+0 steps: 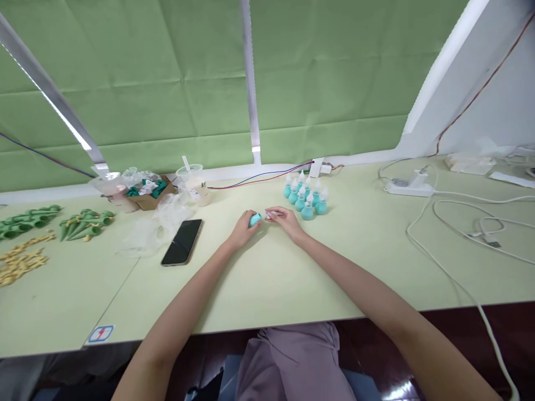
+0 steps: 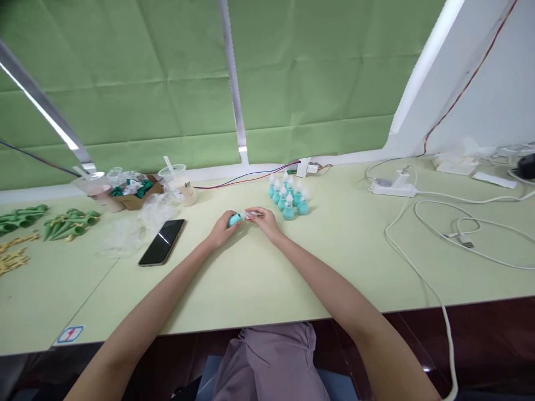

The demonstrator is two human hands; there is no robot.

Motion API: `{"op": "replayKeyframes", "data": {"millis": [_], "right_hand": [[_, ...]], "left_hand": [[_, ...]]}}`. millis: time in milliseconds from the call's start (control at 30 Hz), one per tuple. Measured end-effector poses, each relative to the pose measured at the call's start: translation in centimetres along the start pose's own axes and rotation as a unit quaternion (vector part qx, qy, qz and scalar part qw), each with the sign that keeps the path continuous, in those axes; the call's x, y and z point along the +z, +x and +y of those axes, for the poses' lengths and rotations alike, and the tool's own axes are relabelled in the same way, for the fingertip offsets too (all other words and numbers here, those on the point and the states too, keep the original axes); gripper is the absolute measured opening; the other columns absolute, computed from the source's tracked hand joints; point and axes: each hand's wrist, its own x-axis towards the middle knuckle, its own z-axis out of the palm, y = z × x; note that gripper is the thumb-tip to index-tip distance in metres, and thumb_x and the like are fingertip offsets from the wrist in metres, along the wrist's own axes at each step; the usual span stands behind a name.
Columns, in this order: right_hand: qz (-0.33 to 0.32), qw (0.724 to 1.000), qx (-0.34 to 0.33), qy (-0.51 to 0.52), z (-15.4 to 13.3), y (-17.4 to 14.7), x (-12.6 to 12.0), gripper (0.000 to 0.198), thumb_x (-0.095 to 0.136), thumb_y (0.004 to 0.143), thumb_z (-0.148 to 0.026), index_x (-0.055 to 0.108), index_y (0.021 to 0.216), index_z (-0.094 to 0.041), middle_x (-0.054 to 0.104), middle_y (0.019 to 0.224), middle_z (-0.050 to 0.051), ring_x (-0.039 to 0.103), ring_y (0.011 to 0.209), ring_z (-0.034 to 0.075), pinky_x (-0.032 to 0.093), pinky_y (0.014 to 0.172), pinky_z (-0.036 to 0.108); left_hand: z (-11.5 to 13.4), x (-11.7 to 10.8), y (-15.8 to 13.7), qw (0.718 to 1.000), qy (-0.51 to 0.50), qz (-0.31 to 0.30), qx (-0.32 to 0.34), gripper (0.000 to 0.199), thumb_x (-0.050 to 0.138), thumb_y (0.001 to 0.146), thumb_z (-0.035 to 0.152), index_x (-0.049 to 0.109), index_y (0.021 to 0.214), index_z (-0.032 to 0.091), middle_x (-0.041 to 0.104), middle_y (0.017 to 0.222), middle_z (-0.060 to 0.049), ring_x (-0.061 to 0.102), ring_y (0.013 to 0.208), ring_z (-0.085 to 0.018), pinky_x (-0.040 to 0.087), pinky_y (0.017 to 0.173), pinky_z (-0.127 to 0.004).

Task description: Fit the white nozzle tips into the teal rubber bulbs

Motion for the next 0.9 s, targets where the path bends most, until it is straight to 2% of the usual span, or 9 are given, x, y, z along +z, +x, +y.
{"op": "replayKeyframes", "data": {"millis": [133,300,433,567,767,900], "right_hand": [[-0.001,1.000,-0.004,-0.020,0.0,-0.2,0.1,0.034,0.075,0.060,-0.040,0.068,0.085,-0.019,0.069,0.083,0.003,0.066,0.073,0.015,0.052,0.080,0.032],[-0.038,0.998,-0.007,-0.042,-0.3,-0.4,-0.1,0.033,0.075,0.059,-0.040,0.068,0.083,-0.018,0.069,0.081,0.002,0.065,0.069,0.015,0.054,0.075,0.031],[-0.050,0.994,-0.021,-0.091,-0.8,-0.7,-0.1,0.029,0.074,0.061,-0.037,0.069,0.082,-0.017,0.069,0.082,0.004,0.066,0.069,0.017,0.054,0.072,0.032],[-0.048,0.990,-0.036,-0.126,-0.9,-0.9,-0.1,0.025,0.074,0.060,-0.035,0.069,0.076,-0.016,0.069,0.077,0.005,0.064,0.064,0.016,0.054,0.067,0.031],[-0.063,0.982,-0.029,-0.174,-0.8,-0.8,-0.2,0.022,0.070,0.063,-0.032,0.069,0.076,-0.014,0.067,0.069,0.004,0.057,0.053,0.012,0.047,0.050,0.025],[-0.076,0.979,-0.025,-0.188,-1.1,-0.8,-0.2,0.024,0.070,0.063,-0.034,0.069,0.075,-0.013,0.066,0.068,0.005,0.055,0.051,0.011,0.045,0.044,0.023]], "left_hand": [[0.5,0.0,-0.3,1.000,-0.006,0.008,-0.004,0.028,0.045,0.085,0.040,0.053,0.101,0.019,0.061,0.091,-0.003,0.056,0.079,-0.016,0.042,0.074,-0.028],[0.4,-0.1,-0.7,0.997,0.066,0.038,-0.013,0.027,0.051,0.082,0.041,0.061,0.095,0.020,0.067,0.088,-0.004,0.059,0.078,-0.019,0.042,0.071,-0.029],[0.0,0.0,-0.7,0.993,0.105,0.059,0.010,0.027,0.053,0.082,0.042,0.064,0.095,0.021,0.068,0.091,-0.006,0.060,0.085,-0.022,0.040,0.078,-0.032],[-0.1,0.1,-0.7,0.993,0.102,0.058,0.032,0.027,0.054,0.082,0.042,0.065,0.095,0.021,0.068,0.091,-0.006,0.058,0.088,-0.022,0.036,0.085,-0.034],[0.1,0.5,-0.8,0.993,0.099,0.055,0.035,0.028,0.054,0.083,0.043,0.065,0.093,0.020,0.068,0.088,-0.007,0.057,0.088,-0.021,0.035,0.084,-0.034],[0.1,0.8,-0.8,0.993,0.096,0.053,0.036,0.028,0.053,0.084,0.042,0.065,0.093,0.019,0.067,0.088,-0.007,0.056,0.089,-0.021,0.035,0.085,-0.034]]}}
